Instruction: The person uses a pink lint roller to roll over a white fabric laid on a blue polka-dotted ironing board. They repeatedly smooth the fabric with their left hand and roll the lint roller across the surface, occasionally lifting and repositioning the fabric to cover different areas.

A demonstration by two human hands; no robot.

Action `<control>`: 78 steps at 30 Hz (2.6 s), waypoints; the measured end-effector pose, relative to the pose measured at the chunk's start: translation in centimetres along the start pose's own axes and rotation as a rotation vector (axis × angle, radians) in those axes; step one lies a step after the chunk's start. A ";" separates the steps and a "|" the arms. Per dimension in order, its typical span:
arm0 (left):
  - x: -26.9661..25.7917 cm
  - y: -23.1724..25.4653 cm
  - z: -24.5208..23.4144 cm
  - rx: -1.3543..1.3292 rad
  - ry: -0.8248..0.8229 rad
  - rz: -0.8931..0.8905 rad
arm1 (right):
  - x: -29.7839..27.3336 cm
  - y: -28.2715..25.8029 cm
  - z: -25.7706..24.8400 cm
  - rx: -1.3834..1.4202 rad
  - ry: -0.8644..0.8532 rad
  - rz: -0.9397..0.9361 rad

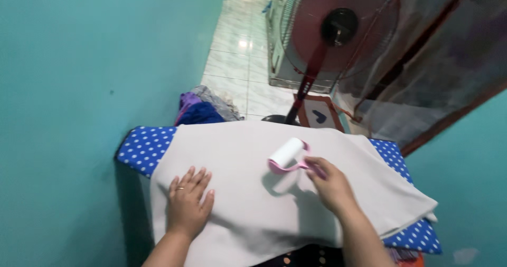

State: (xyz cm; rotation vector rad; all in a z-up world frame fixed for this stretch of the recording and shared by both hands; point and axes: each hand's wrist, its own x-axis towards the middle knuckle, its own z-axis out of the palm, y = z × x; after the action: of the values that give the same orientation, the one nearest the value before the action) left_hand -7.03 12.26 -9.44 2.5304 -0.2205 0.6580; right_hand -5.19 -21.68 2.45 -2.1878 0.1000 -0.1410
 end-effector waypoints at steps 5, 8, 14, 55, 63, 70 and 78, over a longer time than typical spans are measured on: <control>-0.2 0.1 -0.6 -0.003 -0.040 0.005 | 2.8 -3.1 5.2 -0.288 -0.118 0.149; -0.1 0.1 -0.8 -0.022 -0.043 0.002 | 3.0 -1.0 4.4 -0.264 -0.109 0.157; -0.3 0.3 -0.2 -0.006 0.009 -0.018 | -3.1 10.6 -5.5 -0.058 -0.139 0.222; -0.4 0.2 -0.3 0.012 0.004 -0.025 | -8.9 9.9 -8.6 -0.187 -0.162 0.402; -0.6 0.2 0.0 0.021 0.014 -0.024 | -13.2 19.8 -20.5 -0.043 -0.306 0.755; -0.4 0.3 -0.1 0.019 0.012 -0.029 | -8.7 5.4 -15.8 -0.393 -0.115 0.603; -0.2 0.5 -0.5 -0.015 -0.003 -0.030 | 2.7 -2.9 0.0 -0.366 0.111 0.073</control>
State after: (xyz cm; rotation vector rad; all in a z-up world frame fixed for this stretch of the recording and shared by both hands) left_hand -7.56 12.12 -9.01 2.5154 -0.1879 0.6384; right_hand -2.44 -20.28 5.00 -2.5365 0.2872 -0.2166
